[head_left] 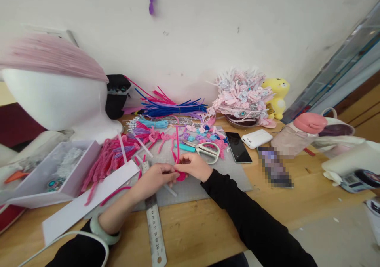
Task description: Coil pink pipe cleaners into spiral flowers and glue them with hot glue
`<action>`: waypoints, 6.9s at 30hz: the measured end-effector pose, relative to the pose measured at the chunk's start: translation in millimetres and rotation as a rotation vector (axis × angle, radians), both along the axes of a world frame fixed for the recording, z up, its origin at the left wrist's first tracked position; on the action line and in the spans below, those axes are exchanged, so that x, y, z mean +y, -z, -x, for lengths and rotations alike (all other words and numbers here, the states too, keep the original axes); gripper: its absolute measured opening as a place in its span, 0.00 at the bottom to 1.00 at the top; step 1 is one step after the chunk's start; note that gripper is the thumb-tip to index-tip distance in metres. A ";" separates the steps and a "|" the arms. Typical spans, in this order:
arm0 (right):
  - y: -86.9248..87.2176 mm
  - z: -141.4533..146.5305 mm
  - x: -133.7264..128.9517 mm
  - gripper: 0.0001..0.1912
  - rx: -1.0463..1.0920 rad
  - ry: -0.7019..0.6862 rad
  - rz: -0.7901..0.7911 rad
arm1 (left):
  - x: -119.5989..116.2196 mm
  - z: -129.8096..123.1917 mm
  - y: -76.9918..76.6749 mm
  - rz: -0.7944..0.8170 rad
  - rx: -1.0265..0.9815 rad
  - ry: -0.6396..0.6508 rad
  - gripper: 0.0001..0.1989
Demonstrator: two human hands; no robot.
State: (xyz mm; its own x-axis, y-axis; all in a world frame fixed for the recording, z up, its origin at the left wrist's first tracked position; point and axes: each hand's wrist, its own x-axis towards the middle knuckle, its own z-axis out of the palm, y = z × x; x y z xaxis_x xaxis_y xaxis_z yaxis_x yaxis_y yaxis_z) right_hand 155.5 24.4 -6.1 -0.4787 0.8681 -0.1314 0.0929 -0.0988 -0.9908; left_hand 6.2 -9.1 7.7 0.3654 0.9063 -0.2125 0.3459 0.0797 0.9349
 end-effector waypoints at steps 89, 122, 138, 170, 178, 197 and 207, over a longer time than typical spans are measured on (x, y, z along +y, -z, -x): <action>-2.2 11.4 -12.2 0.11 0.336 0.234 0.075 | 0.2 -3.1 13.4 -0.070 -0.475 -0.462 0.06; 6.5 4.5 0.1 0.12 0.200 0.156 0.121 | 7.7 3.3 12.4 -0.043 -0.140 -0.280 0.13; 2.7 8.9 -5.1 0.10 0.188 0.214 0.124 | 2.5 -5.5 17.7 -0.045 -0.338 -0.448 0.09; 3.4 5.7 -3.2 0.13 0.181 0.085 0.161 | 7.8 1.7 12.6 0.144 -0.482 -0.408 0.09; 1.9 5.5 -5.3 0.09 0.099 0.109 0.031 | 5.1 0.0 12.4 0.126 -0.436 -0.407 0.09; -0.1 -5.7 3.2 0.09 0.052 -0.025 0.086 | 10.3 8.1 14.4 0.158 -0.212 -0.240 0.09; 2.9 2.8 -1.9 0.10 0.103 0.114 0.008 | 5.2 2.9 6.4 0.115 -0.040 -0.182 0.12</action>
State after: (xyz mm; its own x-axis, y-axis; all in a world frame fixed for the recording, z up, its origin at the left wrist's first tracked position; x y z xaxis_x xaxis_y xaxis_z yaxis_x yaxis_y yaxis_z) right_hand 152.7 22.5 -9.0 -0.3882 0.9168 -0.0940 -0.0219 -0.1112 -0.9936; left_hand 3.3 -3.8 1.3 0.2081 0.9289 -0.3063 0.2784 0.2440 0.9290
